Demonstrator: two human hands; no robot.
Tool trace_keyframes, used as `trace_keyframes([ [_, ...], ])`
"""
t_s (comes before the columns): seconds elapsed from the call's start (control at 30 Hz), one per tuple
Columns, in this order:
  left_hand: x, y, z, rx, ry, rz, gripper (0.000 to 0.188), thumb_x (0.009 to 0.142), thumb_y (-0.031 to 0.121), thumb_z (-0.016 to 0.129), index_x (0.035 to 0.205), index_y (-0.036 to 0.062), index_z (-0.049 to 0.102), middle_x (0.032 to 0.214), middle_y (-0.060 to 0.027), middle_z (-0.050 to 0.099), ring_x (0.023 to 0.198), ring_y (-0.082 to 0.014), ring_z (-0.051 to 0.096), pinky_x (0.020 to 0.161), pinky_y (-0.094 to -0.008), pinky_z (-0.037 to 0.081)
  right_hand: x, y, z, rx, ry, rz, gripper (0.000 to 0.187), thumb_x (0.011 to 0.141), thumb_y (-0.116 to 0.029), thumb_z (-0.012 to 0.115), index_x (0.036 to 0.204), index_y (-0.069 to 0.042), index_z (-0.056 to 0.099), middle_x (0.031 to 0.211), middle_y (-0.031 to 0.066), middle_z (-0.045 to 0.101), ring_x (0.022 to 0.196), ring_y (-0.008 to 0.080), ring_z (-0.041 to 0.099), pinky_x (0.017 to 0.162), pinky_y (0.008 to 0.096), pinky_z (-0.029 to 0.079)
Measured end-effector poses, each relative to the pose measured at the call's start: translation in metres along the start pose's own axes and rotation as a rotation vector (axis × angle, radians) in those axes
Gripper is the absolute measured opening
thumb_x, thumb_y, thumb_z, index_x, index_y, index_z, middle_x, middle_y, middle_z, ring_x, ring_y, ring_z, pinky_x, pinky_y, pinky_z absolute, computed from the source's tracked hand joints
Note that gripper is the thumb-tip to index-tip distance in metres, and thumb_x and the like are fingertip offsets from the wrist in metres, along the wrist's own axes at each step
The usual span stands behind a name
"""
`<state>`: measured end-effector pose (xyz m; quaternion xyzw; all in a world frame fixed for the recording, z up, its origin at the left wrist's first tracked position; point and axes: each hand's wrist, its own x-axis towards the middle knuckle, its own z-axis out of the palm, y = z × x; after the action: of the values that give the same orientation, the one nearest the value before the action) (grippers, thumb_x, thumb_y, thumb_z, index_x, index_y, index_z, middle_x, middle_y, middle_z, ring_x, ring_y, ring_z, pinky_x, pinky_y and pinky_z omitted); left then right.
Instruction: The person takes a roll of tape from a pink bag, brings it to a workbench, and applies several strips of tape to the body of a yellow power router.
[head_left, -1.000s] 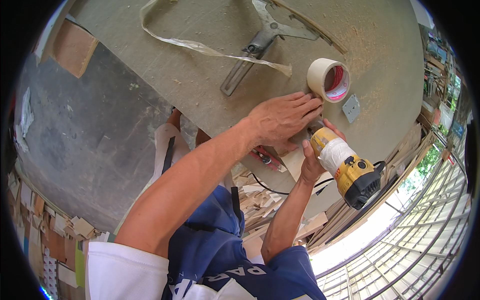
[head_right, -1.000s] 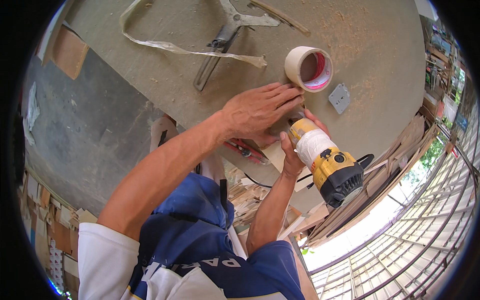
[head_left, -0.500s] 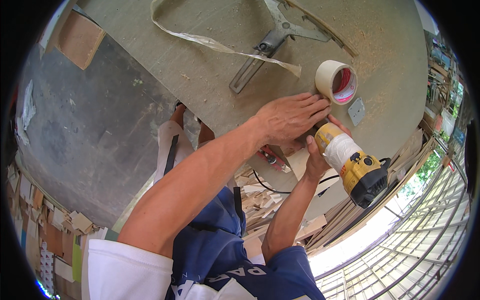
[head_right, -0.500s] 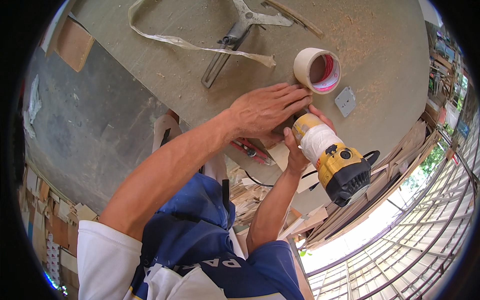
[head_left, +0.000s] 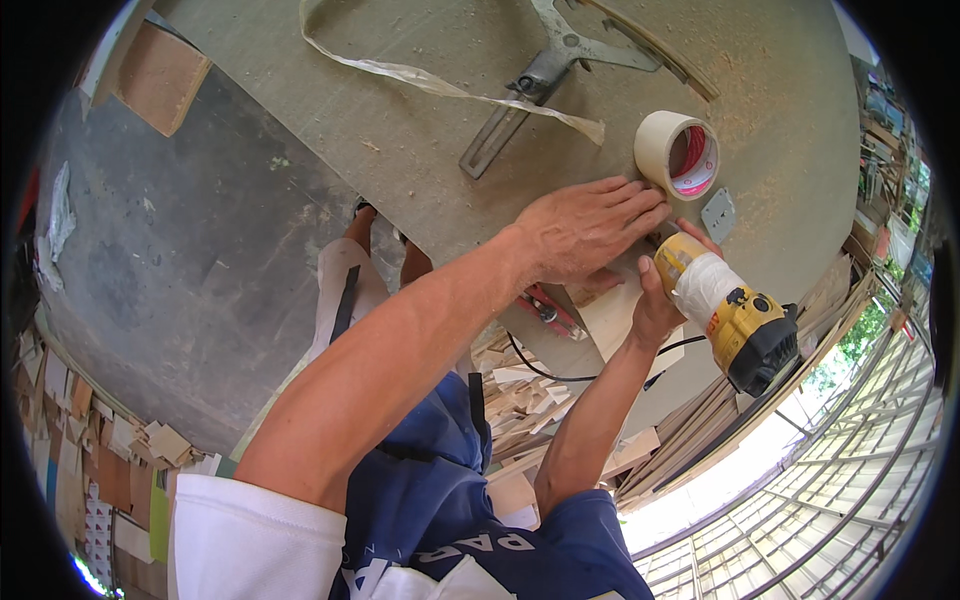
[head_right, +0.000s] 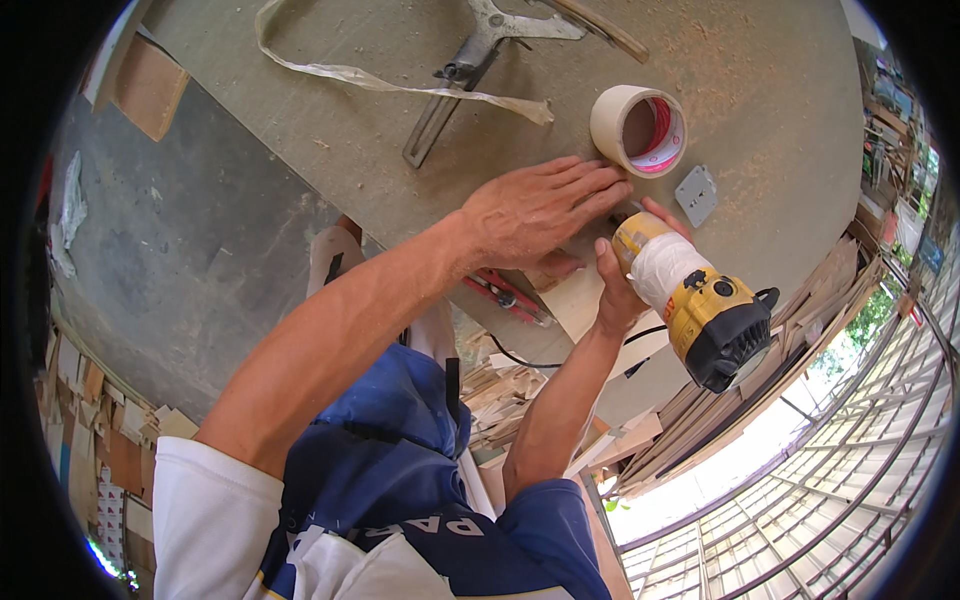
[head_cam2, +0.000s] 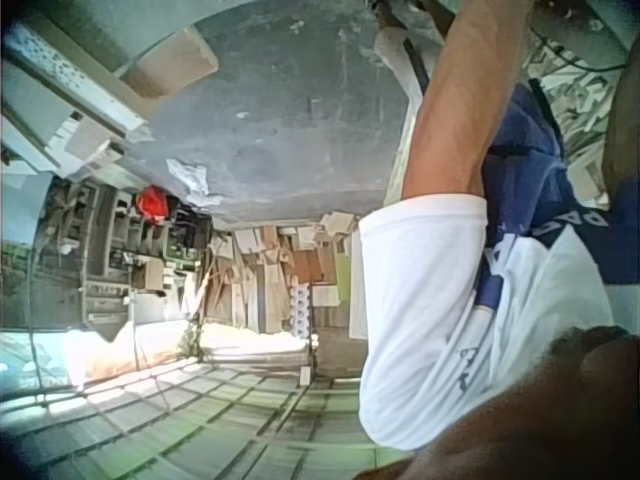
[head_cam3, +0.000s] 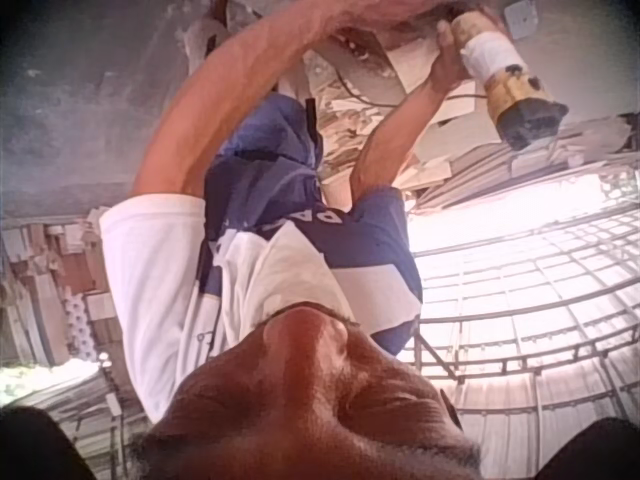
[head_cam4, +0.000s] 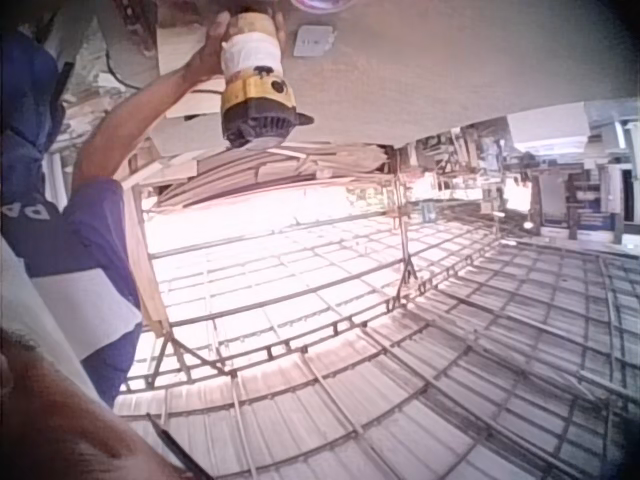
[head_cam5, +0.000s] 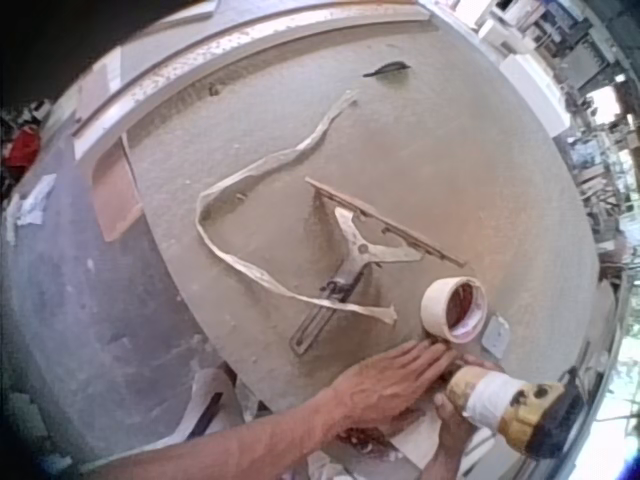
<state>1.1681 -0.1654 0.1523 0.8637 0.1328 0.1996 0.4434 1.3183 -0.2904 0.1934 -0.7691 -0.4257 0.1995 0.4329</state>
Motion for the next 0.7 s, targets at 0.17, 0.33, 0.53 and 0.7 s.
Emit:
trace_keyframes([
  [0.17, 0.002, -0.003, 0.003, -0.003, 0.046, 0.019, 0.097, 0.069, 0.03, 0.084, 0.149, 0.0006, 0.04, 0.147, -0.017, 0.05, 0.139, -0.0314, 0.047, 0.121, -0.0413, 0.034, 0.0, 0.001, 0.001, 0.009, -0.03, -0.063, 0.077, 0.069, -0.003, 0.083, 0.138, -0.004, 0.049, 0.136, 0.0145, 0.056, 0.127, 0.0273, 0.053, 0.112, 0.0402, 0.04],
  [0.33, 0.003, -0.003, 0.001, -0.001, 0.049, 0.02, 0.092, 0.068, 0.028, 0.084, 0.145, 0.0005, 0.043, 0.144, -0.0164, 0.051, 0.137, -0.0308, 0.048, 0.12, -0.0408, 0.036, -0.011, 0.002, 0.009, 0.128, -0.01, -0.046, 0.081, 0.072, -0.01, 0.085, 0.141, -0.004, 0.043, 0.138, 0.0161, 0.055, 0.13, 0.0283, 0.052, 0.113, 0.0407, 0.04],
  [0.53, 0.006, -0.002, -0.002, 0.024, 0.025, 0.038, 0.095, 0.063, 0.027, 0.086, 0.144, 0.0011, 0.045, 0.144, -0.0151, 0.051, 0.136, -0.0302, 0.048, 0.12, -0.0402, 0.036, -0.013, -0.006, -0.004, -0.004, -0.102, 0.026, 0.085, 0.07, -0.014, 0.086, 0.141, -0.003, 0.041, 0.139, 0.0174, 0.054, 0.13, 0.0291, 0.052, 0.113, 0.0406, 0.04],
  [0.7, 0.004, -0.002, 0.001, 0.038, 0.009, 0.032, 0.095, 0.062, 0.028, 0.087, 0.143, 0.0016, 0.046, 0.145, -0.0145, 0.051, 0.137, -0.0295, 0.048, 0.121, -0.0399, 0.035, -0.015, 0.007, -0.001, 0.01, -0.053, -0.056, 0.084, 0.071, -0.009, 0.084, 0.142, -0.005, 0.04, 0.14, 0.0184, 0.054, 0.131, 0.0302, 0.052, 0.114, 0.0421, 0.039],
])
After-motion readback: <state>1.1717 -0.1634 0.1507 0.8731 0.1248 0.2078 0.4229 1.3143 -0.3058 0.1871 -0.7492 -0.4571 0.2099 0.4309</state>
